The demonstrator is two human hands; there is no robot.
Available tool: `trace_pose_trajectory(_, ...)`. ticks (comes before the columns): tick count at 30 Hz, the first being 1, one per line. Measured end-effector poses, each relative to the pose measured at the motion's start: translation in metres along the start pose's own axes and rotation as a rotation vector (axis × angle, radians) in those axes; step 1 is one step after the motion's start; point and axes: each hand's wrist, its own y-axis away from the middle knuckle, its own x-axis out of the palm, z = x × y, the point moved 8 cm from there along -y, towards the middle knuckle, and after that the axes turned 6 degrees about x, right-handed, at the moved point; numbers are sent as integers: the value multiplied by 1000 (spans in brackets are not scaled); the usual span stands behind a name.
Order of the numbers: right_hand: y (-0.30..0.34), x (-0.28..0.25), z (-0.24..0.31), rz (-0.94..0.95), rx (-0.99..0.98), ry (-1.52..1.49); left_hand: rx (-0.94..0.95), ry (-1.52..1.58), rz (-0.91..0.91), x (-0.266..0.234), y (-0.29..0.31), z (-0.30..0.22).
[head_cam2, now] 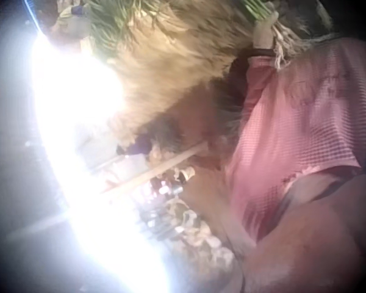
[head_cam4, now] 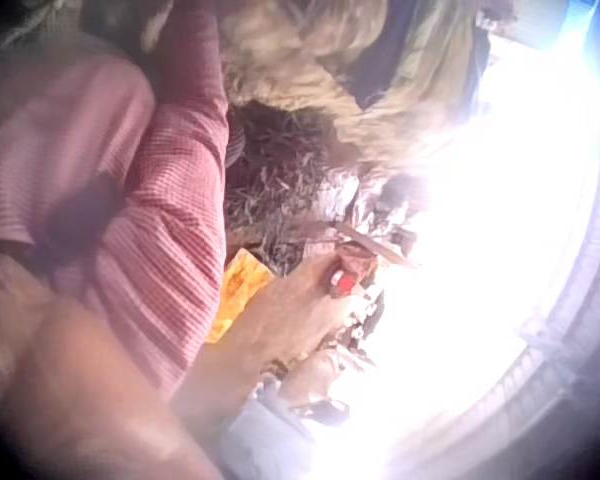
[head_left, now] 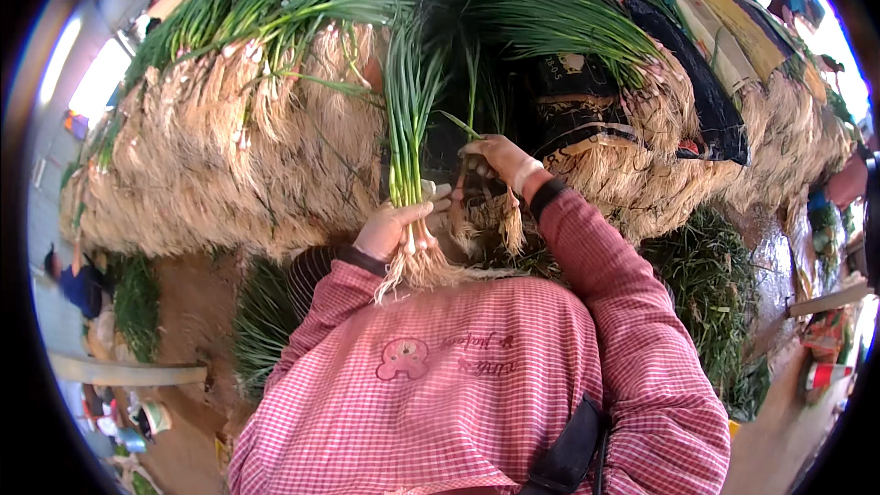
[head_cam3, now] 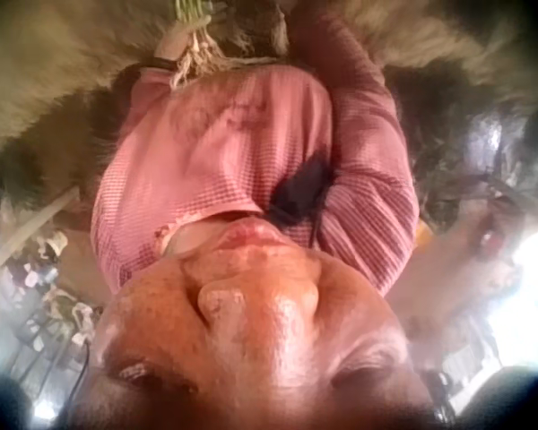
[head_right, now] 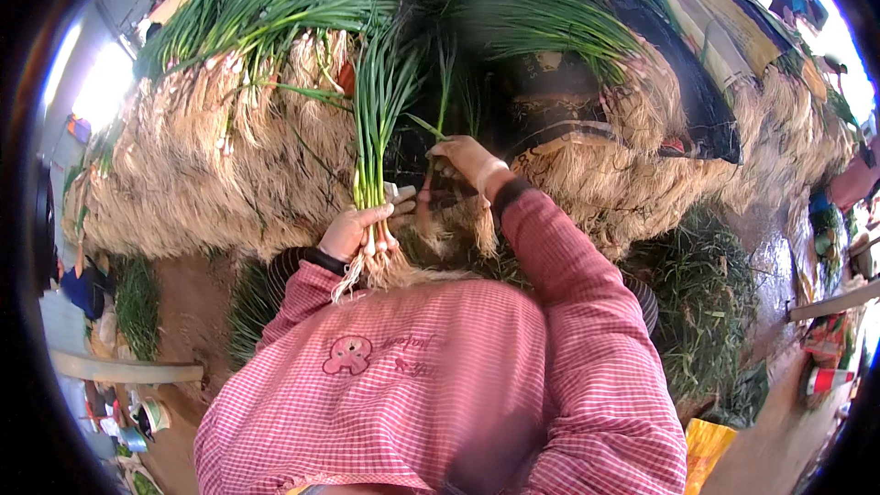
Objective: The person cleans a bunch of green onions by hand, peeling away outer layers and debris from the bulbs and stalks before placing them in a new bundle.
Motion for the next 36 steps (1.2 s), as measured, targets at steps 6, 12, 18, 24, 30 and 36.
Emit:
trace_pose_trajectory(6,92,55,18,-62,-580,581,-77,24,-46,18,-13,30)
trace_pose_trajectory(12,116,10,43,-491,-869,532,-89,19,64,20,-23,29)
trace_pose_trajectory(18,157,-151,2,-469,-419,-233,168,603,512,19,11,-36)
trace_pose_trajectory(24,167,-88,-141,-32,105,1697,338,928,790,24,45,-97)
trace_pose_trajectory(30,123,-36,-45,-256,19,979,336,927,679,35,40,-78)
trace_pose_trajectory(36,88,-19,-78,-147,-139,88,26,585,479,33,-15,-30)
